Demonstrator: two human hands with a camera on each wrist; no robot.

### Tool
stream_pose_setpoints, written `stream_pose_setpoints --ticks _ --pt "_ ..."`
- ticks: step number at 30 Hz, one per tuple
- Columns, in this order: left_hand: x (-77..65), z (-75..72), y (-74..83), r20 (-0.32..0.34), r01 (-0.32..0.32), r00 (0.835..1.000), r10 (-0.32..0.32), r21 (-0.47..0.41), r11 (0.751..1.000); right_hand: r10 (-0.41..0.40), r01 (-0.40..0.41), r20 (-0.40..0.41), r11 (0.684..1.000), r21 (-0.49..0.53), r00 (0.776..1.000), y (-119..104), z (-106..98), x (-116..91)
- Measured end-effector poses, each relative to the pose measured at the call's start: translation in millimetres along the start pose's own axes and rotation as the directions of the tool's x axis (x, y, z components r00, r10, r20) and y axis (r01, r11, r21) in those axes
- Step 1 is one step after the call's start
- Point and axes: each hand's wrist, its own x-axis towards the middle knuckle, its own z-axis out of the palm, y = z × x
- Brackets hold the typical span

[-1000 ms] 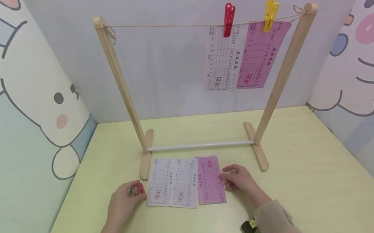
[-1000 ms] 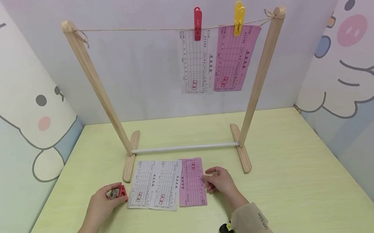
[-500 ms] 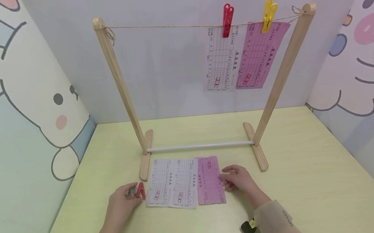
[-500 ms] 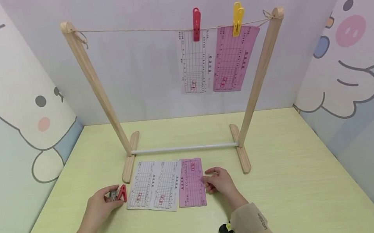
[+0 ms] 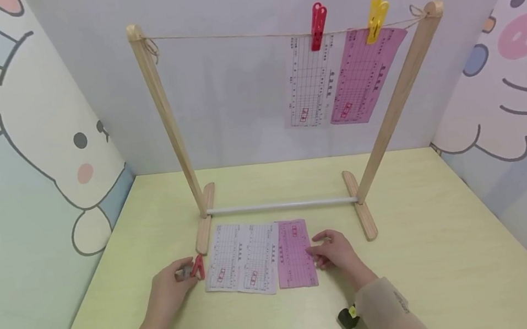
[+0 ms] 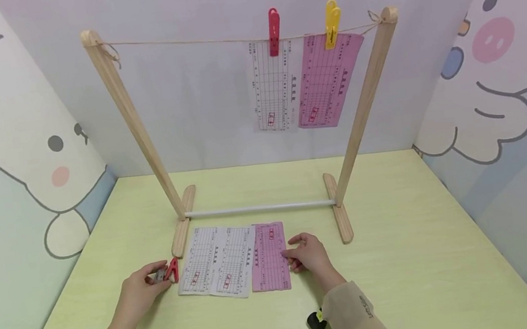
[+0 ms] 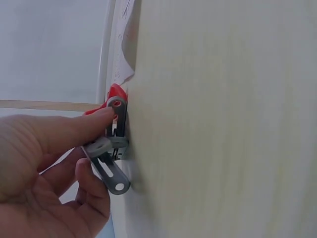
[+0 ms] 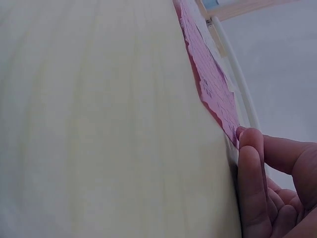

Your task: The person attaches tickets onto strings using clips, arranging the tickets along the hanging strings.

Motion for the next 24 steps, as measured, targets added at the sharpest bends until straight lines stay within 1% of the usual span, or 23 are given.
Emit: stream_pose_setpoints --ticks 8,15,19,24 --pt "-1.6 -3.9 0.9 0.014 0.017 1.0 -0.016 -0.023 1.0 0.008 -0.009 -0.02 0.998 -0.057 1.0 -1.7 0.6 -0.3" --pt "-3.4 -6.5 0.9 0.025 0.032 0.999 -0.032 -0.013 0.999 0.001 -0.003 -0.022 0.997 -0.076 1.0 -2.7 0.2 -1.3" --pt "-5.3 -9.2 -0.9 0.041 0.042 0.998 -0.041 -0.018 0.999 -0.001 -0.001 -0.019 0.997 -0.077 1.0 -2.3 0.4 -1.4" --pt "-7.9 -12.7 -6.6 0.06 0.051 0.997 -0.051 0.001 0.999 0.0 -0.002 -0.018 0.996 -0.085 1.0 -1.0 0.3 -1.8"
